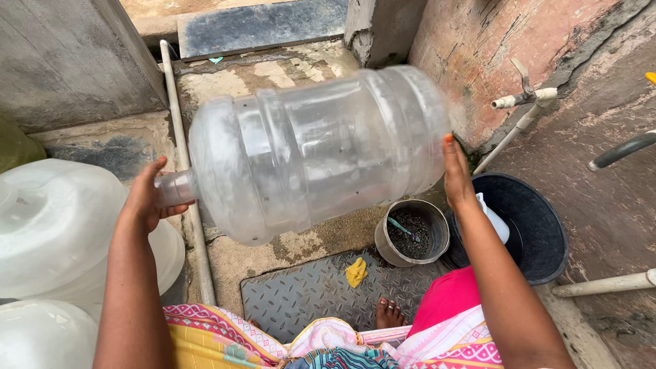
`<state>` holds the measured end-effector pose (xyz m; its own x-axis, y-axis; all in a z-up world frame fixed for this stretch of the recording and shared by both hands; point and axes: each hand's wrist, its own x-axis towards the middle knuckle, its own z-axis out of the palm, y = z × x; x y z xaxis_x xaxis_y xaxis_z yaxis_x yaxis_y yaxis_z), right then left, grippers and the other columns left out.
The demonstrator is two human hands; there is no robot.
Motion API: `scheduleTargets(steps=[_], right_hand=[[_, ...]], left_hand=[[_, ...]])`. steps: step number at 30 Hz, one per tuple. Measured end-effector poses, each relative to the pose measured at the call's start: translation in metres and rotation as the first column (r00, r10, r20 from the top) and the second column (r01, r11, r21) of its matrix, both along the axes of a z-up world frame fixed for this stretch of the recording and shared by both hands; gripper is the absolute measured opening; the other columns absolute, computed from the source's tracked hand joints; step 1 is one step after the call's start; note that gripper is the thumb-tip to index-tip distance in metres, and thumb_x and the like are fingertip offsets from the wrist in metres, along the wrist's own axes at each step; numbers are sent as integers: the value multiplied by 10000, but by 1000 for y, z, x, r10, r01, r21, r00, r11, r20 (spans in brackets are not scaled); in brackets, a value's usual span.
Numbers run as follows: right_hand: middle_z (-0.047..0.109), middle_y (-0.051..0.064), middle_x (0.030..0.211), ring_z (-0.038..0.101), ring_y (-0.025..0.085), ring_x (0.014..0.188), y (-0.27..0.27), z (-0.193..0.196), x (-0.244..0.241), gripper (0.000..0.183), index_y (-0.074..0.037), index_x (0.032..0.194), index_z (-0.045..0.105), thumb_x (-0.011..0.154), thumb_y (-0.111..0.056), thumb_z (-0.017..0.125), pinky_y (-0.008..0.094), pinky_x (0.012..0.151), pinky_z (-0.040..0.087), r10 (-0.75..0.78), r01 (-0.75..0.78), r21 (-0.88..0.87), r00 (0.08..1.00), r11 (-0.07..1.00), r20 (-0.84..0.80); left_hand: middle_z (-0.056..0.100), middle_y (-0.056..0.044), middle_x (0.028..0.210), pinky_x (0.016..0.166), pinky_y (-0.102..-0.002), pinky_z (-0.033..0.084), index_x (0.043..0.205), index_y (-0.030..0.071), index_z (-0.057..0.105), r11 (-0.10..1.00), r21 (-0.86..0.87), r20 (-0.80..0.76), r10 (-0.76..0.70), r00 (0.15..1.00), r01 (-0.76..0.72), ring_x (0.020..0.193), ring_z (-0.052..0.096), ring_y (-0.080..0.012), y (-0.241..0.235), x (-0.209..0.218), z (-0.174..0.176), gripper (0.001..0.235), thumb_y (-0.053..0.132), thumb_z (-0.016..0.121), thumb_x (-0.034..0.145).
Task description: The person holds a large transparent water dispenser and shakes it to dislodge debris. They pour out the dirty water and rinse the dispenser by filling it with water from a tap using a jug, then shaking and pouring it out again.
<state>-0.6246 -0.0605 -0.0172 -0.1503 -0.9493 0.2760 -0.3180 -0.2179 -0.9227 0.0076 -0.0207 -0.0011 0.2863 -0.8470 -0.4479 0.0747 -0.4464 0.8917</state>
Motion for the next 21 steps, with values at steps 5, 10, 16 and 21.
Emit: scheduleTargets(steps=[5, 10, 16, 21], right_hand=[[745, 247, 919, 742, 332, 899, -7, -11, 11, 1008, 79, 992, 782, 776, -880, 556, 425, 853, 559, 91, 195, 454, 840, 870, -535], [724, 237, 943, 727, 321, 846, 6, 16, 28, 894, 109, 1064, 683, 777, -738, 694, 432, 807, 600, 57, 41, 323, 955, 946, -290], [495, 146, 1516, 510, 248, 1423, 35, 81, 35, 852, -15, 1559, 342, 979, -553, 660, 430, 1252, 413, 426, -224, -440, 792, 870, 437], [414, 163, 1586, 432, 256, 1481, 33, 73, 40, 868, -6, 1592, 301, 1013, -604, 544, 419, 1274, 355, 330, -158, -465, 890, 871, 315]], left_hand=[[661, -161, 787, 490, -325, 511, 1027, 15, 646, 918, 365, 182, -230, 956, 152, 518, 588, -203, 3, 9, -27, 736, 717, 428, 996], [627, -98, 846, 585, -347, 539, 1080, 123, 633, 992, 97, 166, -99, 981, 83, 653, 590, -193, 18, 12, -6, 452, 555, 525, 1005], [592, -58, 1297, 956, -434, 616, 1251, 187, 506, 631, -774, -225, -199, 954, -51, 1206, 632, -225, 38, 10, 50, 289, 220, 561, 968], [628, -115, 1398, 1027, -421, 562, 1434, 106, 596, 623, -757, -403, -209, 891, -197, 1232, 640, -258, 25, -11, 13, 404, 281, 505, 1082]])
